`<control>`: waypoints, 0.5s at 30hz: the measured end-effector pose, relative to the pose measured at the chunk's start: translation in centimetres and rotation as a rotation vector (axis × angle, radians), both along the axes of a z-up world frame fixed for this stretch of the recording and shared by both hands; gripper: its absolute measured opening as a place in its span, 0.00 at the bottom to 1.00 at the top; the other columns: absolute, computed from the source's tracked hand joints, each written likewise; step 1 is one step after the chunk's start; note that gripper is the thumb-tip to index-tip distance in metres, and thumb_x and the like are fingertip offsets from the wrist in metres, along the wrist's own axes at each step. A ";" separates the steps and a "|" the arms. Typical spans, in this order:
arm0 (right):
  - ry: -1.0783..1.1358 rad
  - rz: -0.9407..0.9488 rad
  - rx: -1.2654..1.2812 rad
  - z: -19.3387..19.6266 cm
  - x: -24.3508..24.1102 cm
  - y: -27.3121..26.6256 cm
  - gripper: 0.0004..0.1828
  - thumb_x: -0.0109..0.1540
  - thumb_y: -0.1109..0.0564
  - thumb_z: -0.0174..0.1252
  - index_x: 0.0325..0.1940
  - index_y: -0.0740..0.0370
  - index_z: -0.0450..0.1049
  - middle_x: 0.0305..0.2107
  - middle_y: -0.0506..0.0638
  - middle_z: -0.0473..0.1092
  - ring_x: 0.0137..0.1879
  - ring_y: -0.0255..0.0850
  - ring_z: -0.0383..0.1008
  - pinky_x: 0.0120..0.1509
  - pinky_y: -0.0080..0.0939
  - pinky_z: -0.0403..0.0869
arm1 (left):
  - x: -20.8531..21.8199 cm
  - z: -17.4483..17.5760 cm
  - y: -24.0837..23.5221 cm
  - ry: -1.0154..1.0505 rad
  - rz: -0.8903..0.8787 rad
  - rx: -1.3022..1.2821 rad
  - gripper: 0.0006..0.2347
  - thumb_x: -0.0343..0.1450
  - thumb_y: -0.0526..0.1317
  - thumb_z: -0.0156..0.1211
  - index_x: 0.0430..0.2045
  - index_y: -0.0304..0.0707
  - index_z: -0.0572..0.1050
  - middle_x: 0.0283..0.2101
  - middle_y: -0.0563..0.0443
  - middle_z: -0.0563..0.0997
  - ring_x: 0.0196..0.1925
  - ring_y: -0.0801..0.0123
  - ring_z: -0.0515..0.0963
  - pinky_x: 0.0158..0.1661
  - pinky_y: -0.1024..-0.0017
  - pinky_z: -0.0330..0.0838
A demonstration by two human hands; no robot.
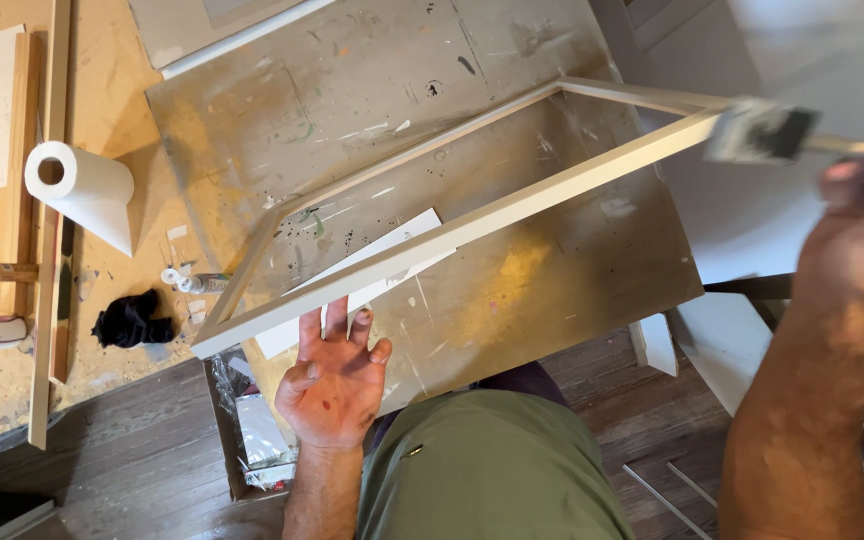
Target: Painting a wooden frame using a foam brush on a workbench.
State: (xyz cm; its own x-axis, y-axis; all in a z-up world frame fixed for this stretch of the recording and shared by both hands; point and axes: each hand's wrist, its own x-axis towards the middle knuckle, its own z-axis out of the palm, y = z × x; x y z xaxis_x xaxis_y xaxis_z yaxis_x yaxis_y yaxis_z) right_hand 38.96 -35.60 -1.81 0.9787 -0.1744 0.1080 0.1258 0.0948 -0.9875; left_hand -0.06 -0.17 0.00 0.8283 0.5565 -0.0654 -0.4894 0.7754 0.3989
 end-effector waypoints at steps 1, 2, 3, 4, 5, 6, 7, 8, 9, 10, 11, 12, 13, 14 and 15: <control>0.002 0.004 -0.001 0.3 -0.5 0.3 0.07 0.74 0.50 0.57 0.51 0.53 0.75 0.33 0.41 0.68 0.40 0.29 0.74 0.48 0.27 0.72 | -0.2 0.0 -0.1 0.002 0.004 -0.001 0.19 0.67 0.39 0.60 0.55 0.47 0.76 0.64 0.48 0.75 0.60 0.58 0.70 0.46 0.61 0.65; 0.004 0.008 -0.002 0.7 -0.7 0.6 0.07 0.74 0.49 0.58 0.50 0.52 0.74 0.36 0.40 0.69 0.40 0.29 0.74 0.47 0.27 0.72 | -0.1 0.0 -0.1 0.007 0.004 -0.005 0.19 0.67 0.39 0.60 0.55 0.47 0.76 0.64 0.49 0.76 0.60 0.58 0.70 0.46 0.61 0.65; 0.007 0.013 -0.002 1.2 -1.0 0.9 0.07 0.74 0.48 0.58 0.49 0.51 0.74 0.39 0.39 0.69 0.40 0.30 0.74 0.46 0.27 0.73 | 0.1 0.0 0.0 0.012 0.005 -0.009 0.19 0.67 0.39 0.60 0.55 0.48 0.77 0.63 0.49 0.77 0.60 0.58 0.70 0.46 0.61 0.65; 0.006 0.011 -0.003 2.3 -2.1 2.0 0.07 0.74 0.48 0.58 0.49 0.51 0.74 0.39 0.39 0.69 0.40 0.30 0.74 0.46 0.27 0.73 | 0.1 0.0 0.0 0.012 0.003 -0.009 0.19 0.67 0.39 0.60 0.55 0.48 0.77 0.63 0.49 0.77 0.60 0.58 0.70 0.46 0.61 0.65; -0.108 0.164 -0.101 3.5 -3.1 3.1 0.09 0.78 0.51 0.55 0.53 0.57 0.67 0.39 0.47 0.68 0.38 0.37 0.74 0.41 0.31 0.70 | 0.1 -0.1 -0.1 0.004 0.004 -0.009 0.19 0.67 0.39 0.60 0.55 0.48 0.77 0.63 0.49 0.76 0.60 0.59 0.70 0.46 0.61 0.65; -0.225 0.313 -0.197 4.5 -4.3 4.2 0.12 0.82 0.54 0.53 0.58 0.64 0.60 0.39 0.56 0.67 0.36 0.44 0.74 0.35 0.36 0.68 | 0.1 -0.1 0.0 -0.001 0.005 -0.008 0.19 0.67 0.39 0.60 0.55 0.49 0.78 0.64 0.50 0.76 0.60 0.59 0.70 0.46 0.61 0.65; -0.223 0.312 -0.198 2.6 -2.4 2.5 0.12 0.82 0.54 0.53 0.58 0.64 0.60 0.39 0.56 0.67 0.36 0.44 0.74 0.35 0.36 0.68 | 0.0 -0.1 0.0 0.000 0.003 -0.008 0.19 0.67 0.39 0.60 0.55 0.49 0.78 0.64 0.50 0.76 0.60 0.59 0.70 0.46 0.61 0.65; -0.111 0.142 -0.166 0.8 -0.4 0.7 0.08 0.79 0.52 0.56 0.56 0.58 0.69 0.37 0.48 0.69 0.38 0.37 0.75 0.41 0.31 0.69 | 0.1 -0.1 0.0 -0.003 0.005 -0.002 0.19 0.68 0.40 0.60 0.56 0.48 0.77 0.64 0.49 0.76 0.60 0.58 0.70 0.46 0.62 0.65; -0.004 -0.032 -0.132 -0.9 1.5 -1.1 0.07 0.76 0.49 0.59 0.53 0.52 0.77 0.36 0.40 0.71 0.41 0.30 0.77 0.48 0.26 0.71 | 0.1 0.0 0.0 -0.006 0.008 0.005 0.20 0.68 0.40 0.61 0.57 0.48 0.76 0.65 0.48 0.75 0.61 0.58 0.70 0.46 0.62 0.65; -0.008 -0.032 -0.132 -1.1 1.7 -1.9 0.07 0.76 0.49 0.59 0.53 0.52 0.77 0.36 0.40 0.71 0.41 0.30 0.77 0.48 0.26 0.71 | 0.2 0.0 -0.1 -0.011 0.007 0.005 0.20 0.68 0.40 0.61 0.57 0.48 0.76 0.65 0.48 0.75 0.61 0.58 0.70 0.46 0.62 0.65; -0.141 0.000 -0.184 -1.3 1.9 -2.7 0.09 0.78 0.51 0.55 0.46 0.53 0.73 0.33 0.42 0.68 0.43 0.34 0.74 0.58 0.36 0.73 | 0.3 0.1 -0.1 -0.007 0.008 -0.002 0.19 0.67 0.40 0.61 0.55 0.47 0.76 0.64 0.49 0.75 0.60 0.58 0.70 0.46 0.62 0.65; -0.268 0.034 -0.236 -1.6 2.0 -3.4 0.15 0.80 0.52 0.51 0.39 0.54 0.70 0.30 0.44 0.65 0.45 0.39 0.72 0.69 0.46 0.75 | 0.2 0.1 -0.1 0.001 0.012 -0.008 0.18 0.67 0.39 0.62 0.53 0.47 0.77 0.64 0.49 0.76 0.60 0.58 0.70 0.46 0.62 0.65; -0.268 0.036 -0.234 -0.2 1.6 -2.0 0.15 0.80 0.52 0.51 0.39 0.54 0.70 0.30 0.44 0.65 0.45 0.39 0.72 0.69 0.46 0.75 | 0.2 0.1 -0.1 0.002 0.014 -0.007 0.18 0.67 0.39 0.62 0.53 0.47 0.77 0.64 0.49 0.76 0.60 0.58 0.70 0.46 0.62 0.65; -0.134 0.074 -0.115 1.2 1.1 -0.7 0.07 0.78 0.49 0.54 0.48 0.51 0.71 0.41 0.40 0.66 0.46 0.33 0.71 0.59 0.35 0.72 | 0.1 0.0 -0.2 0.009 0.018 -0.005 0.19 0.67 0.40 0.62 0.54 0.47 0.77 0.64 0.49 0.76 0.60 0.58 0.70 0.45 0.61 0.65; 0.000 0.111 0.003 2.6 0.6 0.6 0.09 0.76 0.46 0.58 0.57 0.49 0.73 0.52 0.36 0.67 0.48 0.27 0.71 0.49 0.24 0.69 | 0.1 -0.1 -0.2 0.017 0.023 -0.003 0.20 0.66 0.40 0.62 0.54 0.48 0.76 0.64 0.48 0.76 0.60 0.58 0.70 0.45 0.61 0.64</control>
State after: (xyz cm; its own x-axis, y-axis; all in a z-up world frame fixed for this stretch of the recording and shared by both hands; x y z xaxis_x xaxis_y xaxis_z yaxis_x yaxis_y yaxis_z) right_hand 39.52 -35.01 0.77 0.9921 -0.0653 0.1073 0.1141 0.1113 -0.9872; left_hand 0.03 -0.37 -0.13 0.8141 0.5751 -0.0812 -0.5002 0.7653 0.4052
